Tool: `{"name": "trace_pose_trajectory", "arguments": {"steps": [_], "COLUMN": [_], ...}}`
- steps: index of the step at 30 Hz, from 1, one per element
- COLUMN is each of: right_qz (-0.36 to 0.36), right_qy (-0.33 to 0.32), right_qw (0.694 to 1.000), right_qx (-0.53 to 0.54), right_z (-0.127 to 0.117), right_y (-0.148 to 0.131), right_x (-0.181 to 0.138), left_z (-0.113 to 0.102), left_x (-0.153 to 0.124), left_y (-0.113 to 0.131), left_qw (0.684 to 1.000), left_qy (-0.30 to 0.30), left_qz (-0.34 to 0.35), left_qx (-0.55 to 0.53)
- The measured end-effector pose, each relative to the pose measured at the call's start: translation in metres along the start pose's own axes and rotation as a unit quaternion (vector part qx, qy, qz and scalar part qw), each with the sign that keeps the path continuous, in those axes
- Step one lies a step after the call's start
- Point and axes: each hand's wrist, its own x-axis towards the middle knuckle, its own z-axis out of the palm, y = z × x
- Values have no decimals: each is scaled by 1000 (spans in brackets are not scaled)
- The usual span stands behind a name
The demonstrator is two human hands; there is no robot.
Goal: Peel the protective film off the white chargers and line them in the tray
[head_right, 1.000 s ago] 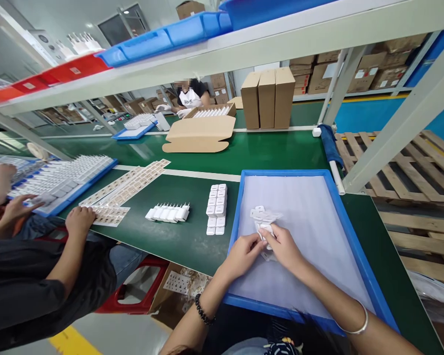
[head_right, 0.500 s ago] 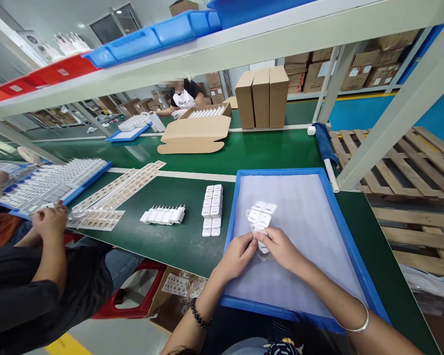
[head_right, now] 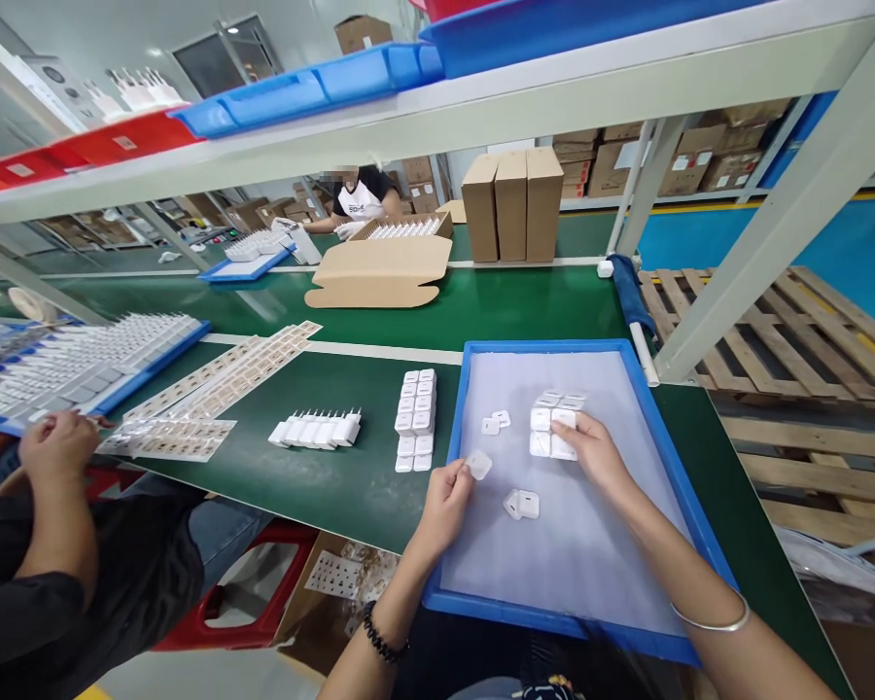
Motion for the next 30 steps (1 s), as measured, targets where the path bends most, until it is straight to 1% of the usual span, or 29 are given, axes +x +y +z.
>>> {"name": "trace_pose_trajectory", "arguments": {"steps": [3,6,7,9,12,14,16,19,20,21,23,24,25,26,27,29,30], "right_qz": [12,34,43,55,63,66,63,50,45,39,27,20,13,6,-2,-16,-21], "right_qy": [-44,-126,-153,-194,-222,-220,-202,-167,-158,-150,-138,-132,-126,-122,-120,-121,-124], "right_qw": [999,991,987,979,973,973,977,985,986,988,990,991,991,991,991,990,990], "right_qx": [-4,-9,-10,-11,-10,-8,-7,-14,-18,-21,-29,-33,-39,-45,-52,-66,-70], "right_z": [1,14,19,25,29,31,32,35,36,37,38,39,39,40,40,40,39], "right_y": [-3,-5,-5,-7,-9,-9,-7,-2,-1,0,2,3,3,4,4,3,2], "right_x": [-5,-19,-25,-35,-43,-43,-40,-34,-33,-32,-33,-35,-36,-39,-41,-44,-46], "left_z": [1,4,5,8,11,12,14,14,14,14,13,13,12,12,12,11,11], "left_x": [0,0,0,1,3,4,4,1,0,-1,-2,-2,-2,-2,-1,1,2], "left_y": [3,7,7,7,4,1,-1,-2,-2,-1,1,2,4,6,7,9,10], "left_qw": [1000,999,999,993,977,970,968,975,980,987,995,995,994,994,994,994,994], "left_qy": [-3,30,35,20,-13,-14,-22,-33,-22,2,63,82,80,55,17,-60,-87], "left_qz": [7,6,5,7,15,15,16,18,19,24,43,56,68,76,77,67,57], "left_qx": [4,-15,-40,-116,-214,-242,-249,-220,-196,-162,-65,-14,29,59,74,64,43]}}
